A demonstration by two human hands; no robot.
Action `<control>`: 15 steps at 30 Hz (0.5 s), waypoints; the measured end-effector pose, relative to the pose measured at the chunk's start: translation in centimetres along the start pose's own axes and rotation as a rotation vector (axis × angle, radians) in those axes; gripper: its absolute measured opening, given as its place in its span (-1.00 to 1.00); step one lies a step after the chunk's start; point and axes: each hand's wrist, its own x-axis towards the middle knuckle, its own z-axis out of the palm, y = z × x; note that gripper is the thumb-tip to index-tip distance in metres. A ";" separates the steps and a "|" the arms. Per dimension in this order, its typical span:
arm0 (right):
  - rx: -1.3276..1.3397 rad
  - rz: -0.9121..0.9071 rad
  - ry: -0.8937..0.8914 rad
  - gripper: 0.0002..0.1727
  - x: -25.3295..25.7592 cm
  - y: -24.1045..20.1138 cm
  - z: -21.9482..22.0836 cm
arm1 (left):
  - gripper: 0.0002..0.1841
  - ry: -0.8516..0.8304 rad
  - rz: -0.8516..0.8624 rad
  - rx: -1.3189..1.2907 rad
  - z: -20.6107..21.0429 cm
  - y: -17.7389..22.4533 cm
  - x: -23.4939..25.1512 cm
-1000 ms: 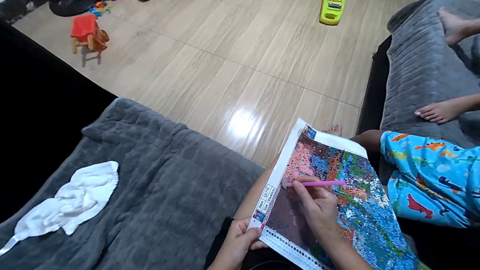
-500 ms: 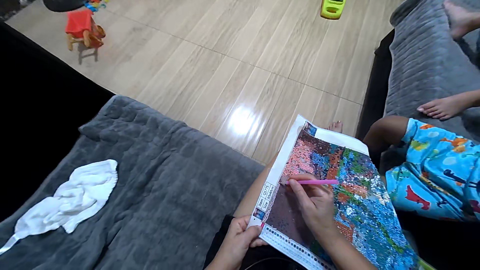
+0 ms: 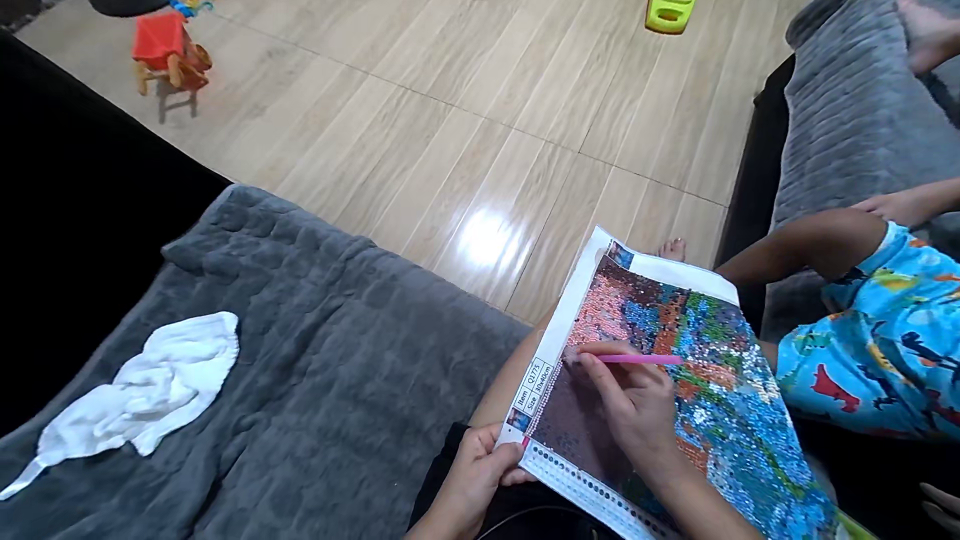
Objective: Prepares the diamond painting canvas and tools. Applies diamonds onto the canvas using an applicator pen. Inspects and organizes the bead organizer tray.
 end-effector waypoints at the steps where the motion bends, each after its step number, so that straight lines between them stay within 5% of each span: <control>1: 0.034 0.020 0.013 -0.82 0.0 -0.4 -0.3 | -0.74 0.001 0.001 0.000 0.0 0.0 0.0; 15: 0.184 0.047 -0.126 -0.84 -6.8 -2.1 -2.0 | -0.77 -0.017 0.019 0.082 0.7 -0.2 -0.1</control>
